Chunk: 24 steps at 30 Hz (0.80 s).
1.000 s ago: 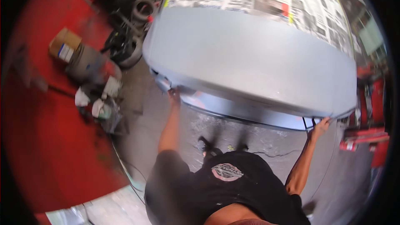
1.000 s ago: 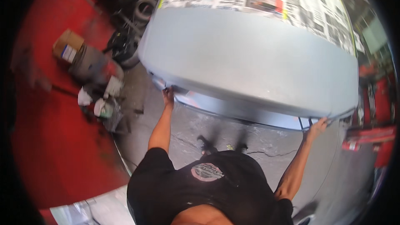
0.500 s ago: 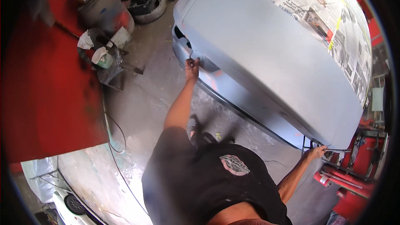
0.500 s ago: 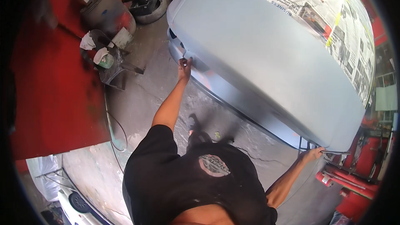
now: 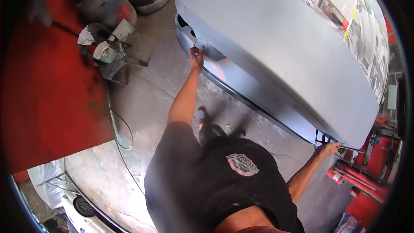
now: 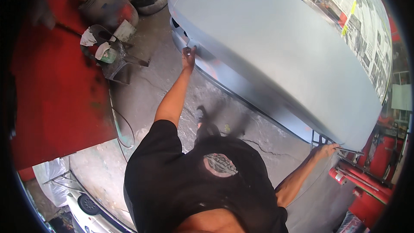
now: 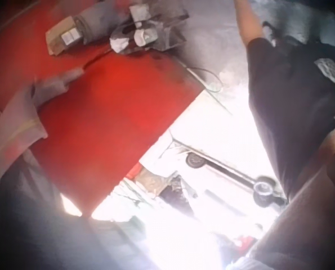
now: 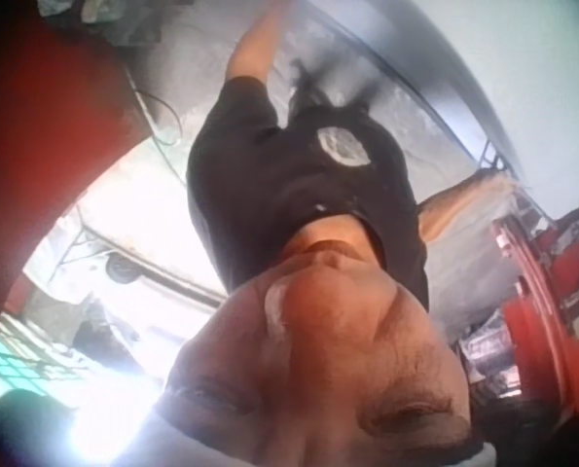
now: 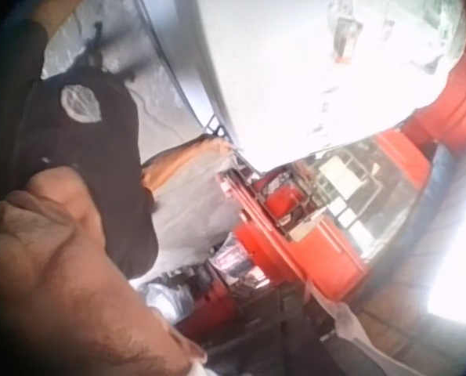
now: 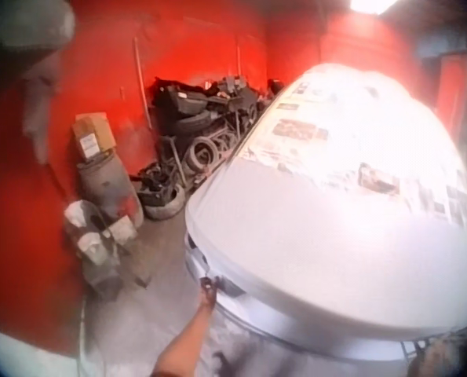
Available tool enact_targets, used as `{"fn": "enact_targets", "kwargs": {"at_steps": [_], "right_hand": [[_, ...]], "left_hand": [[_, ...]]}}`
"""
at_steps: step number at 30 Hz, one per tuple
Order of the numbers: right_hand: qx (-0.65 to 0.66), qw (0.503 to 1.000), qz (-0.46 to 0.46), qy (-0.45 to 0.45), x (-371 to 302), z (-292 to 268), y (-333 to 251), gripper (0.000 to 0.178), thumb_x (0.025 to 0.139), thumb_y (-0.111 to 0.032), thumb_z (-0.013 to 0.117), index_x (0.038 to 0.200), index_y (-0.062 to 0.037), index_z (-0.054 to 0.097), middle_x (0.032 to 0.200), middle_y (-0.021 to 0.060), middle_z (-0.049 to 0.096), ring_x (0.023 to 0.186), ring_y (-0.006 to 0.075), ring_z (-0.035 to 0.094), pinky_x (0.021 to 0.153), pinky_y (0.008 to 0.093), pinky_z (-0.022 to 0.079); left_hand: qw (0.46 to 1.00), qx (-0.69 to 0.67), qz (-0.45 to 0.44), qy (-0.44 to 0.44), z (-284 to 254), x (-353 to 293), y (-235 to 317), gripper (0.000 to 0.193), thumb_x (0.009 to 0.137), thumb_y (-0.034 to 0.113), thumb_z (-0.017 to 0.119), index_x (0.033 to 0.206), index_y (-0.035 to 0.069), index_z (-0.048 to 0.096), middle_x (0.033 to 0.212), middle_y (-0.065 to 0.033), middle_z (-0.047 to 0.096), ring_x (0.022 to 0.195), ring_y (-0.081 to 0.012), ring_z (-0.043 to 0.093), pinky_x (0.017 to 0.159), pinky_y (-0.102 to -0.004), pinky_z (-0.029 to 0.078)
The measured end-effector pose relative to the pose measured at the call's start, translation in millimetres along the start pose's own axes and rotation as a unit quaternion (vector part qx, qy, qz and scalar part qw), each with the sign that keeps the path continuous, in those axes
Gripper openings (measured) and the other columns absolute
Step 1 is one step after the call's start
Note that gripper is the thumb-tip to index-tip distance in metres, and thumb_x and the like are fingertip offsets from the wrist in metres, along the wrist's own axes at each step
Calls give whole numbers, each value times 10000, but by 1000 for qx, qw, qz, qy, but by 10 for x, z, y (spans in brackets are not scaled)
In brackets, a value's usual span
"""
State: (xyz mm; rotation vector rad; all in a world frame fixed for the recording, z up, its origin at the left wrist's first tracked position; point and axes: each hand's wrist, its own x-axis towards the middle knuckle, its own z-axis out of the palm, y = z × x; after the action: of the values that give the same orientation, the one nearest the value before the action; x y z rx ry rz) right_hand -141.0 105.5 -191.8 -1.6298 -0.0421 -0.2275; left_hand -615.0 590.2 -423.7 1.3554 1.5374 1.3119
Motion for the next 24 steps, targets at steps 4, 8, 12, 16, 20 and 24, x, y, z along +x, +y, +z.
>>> {"fn": "enact_targets", "kwargs": {"at_steps": [4,8,12,16,20,24], "right_hand": [[-41,990,-132,-20,160,-125,135,540,1074,-370,384,1262,132,445,1263,221,531,1071,289,532,979,406,451],[-94,987,-128,-12,226,-121,256,538,1076,-347,373,1295,140,436,1271,232,550,1139,298,540,1043,404,412],[-78,994,-75,-21,326,-220,336,578,1066,-362,392,1416,98,380,1365,240,529,1174,326,552,1041,419,444],[-30,998,-56,-14,193,-27,210,608,1067,-385,408,1446,84,328,1405,245,480,1209,354,543,1013,468,510],[33,998,-14,-50,235,-166,203,633,1049,-458,420,1467,7,324,1435,233,414,1194,414,535,911,554,584],[27,999,-10,-36,99,-27,53,646,1030,-480,439,1439,13,357,1415,221,429,1200,403,524,927,571,562]], "left_hand": [[1000,6,-16,9,32,-113,121,480,892,444,698,1064,25,538,950,-126,583,907,-291,568,836,-408,452],[999,-25,-34,-19,-48,-57,203,513,876,449,721,1091,20,540,988,-130,585,929,-282,572,834,-407,458],[999,-37,-22,4,24,-73,213,589,857,493,738,1109,-6,552,975,-136,603,931,-286,584,845,-405,476],[996,-70,-42,42,-36,-105,231,622,815,492,789,1096,-24,585,989,-146,633,917,-273,600,849,-392,487],[993,-84,-75,38,23,-151,295,631,783,481,823,1074,-36,609,1006,-154,650,939,-274,619,862,-381,492],[966,-191,-169,28,92,-186,119,714,769,523,827,1124,-60,617,1095,-204,660,1013,-311,647,901,-396,503]]}}
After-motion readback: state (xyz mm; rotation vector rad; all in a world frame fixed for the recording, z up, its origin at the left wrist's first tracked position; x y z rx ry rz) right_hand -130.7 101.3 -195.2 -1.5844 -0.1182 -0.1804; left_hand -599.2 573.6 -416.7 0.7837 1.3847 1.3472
